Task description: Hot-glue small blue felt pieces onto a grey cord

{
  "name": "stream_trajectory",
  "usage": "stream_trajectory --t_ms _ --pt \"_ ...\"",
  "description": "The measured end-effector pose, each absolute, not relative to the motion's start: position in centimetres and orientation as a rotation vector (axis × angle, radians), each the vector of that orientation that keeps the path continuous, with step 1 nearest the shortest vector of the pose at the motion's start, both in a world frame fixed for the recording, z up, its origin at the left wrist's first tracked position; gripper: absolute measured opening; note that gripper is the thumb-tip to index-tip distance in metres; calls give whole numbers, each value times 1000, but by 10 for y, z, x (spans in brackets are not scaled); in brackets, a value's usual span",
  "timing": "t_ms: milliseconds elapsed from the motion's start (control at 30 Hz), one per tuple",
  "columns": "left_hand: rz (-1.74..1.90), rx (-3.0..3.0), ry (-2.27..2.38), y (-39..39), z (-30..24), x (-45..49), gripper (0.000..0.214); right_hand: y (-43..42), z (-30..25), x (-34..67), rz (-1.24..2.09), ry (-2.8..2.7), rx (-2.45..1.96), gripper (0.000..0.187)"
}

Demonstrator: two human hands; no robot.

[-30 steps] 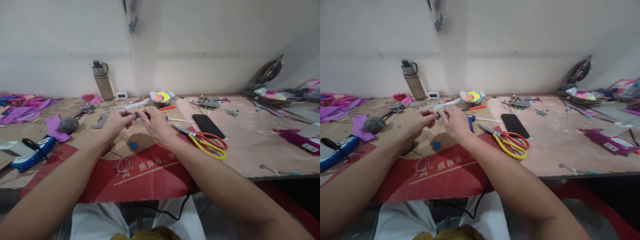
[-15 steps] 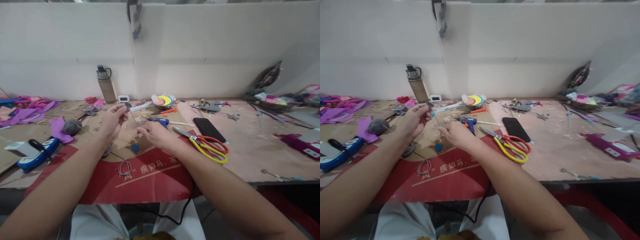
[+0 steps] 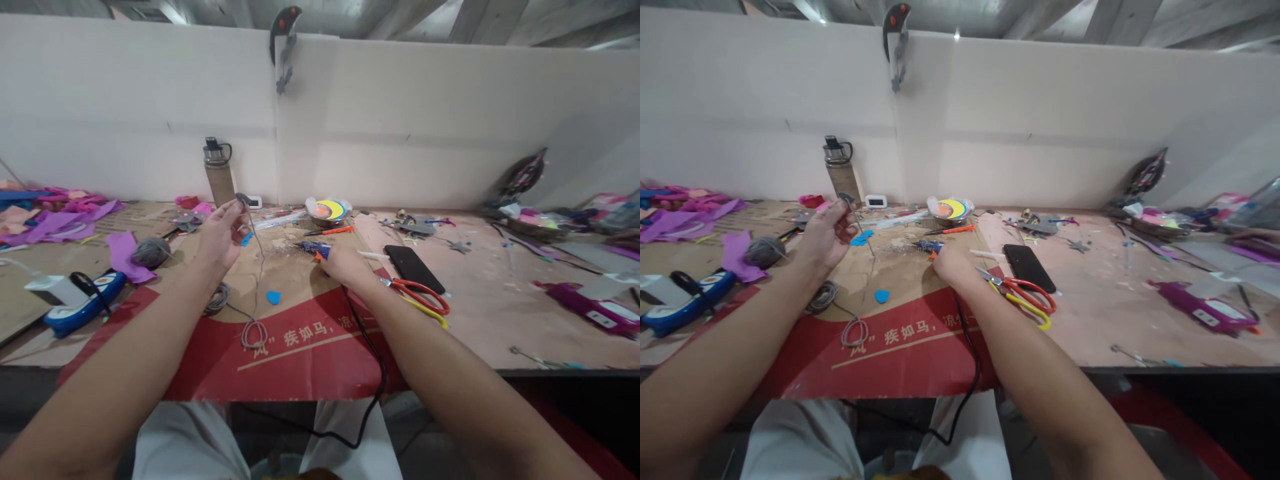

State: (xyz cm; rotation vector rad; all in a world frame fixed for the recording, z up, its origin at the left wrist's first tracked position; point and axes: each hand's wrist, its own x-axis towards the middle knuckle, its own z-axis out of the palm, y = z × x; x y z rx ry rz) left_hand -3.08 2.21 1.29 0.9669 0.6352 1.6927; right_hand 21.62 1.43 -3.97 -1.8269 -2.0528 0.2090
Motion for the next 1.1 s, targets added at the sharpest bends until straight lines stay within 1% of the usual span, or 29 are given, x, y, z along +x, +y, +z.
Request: stream_trajectory --t_ms 133,200,300,400,533,600,733,933,1100 --pt "1630 995 773 21 5 -27 14 22 -46 220 376 -1876 -1771 13" --pt "1607 1005 831 22 2 -26 15 24 -42 224 396 -1855 -1717 11" --pt "1583 1013 852 23 -1 -27 16 25 -33 228 397 -1802 -1670 13" --pt "1556 1004 852 25 -4 -27 17 23 -23 224 449 -1604 -1593 14" --pt "1540 973 868 26 -6 -29 19 10 -11 205 710 -1451 -1206 28" --pt "1543 971 867 26 -6 -30 20 -1 -6 194 792 -1467 -1023 28" --pt "1552 1001 865 26 -5 -31 20 -18 -2 182 749 -1596 -944 22" --pt "1568 979 849 25 -4 -29 17 -18 -12 181 681 -1704 -880 32" --pt "1531 991 812 24 -3 -29 18 -18 -15 180 597 -1770 -918 29"
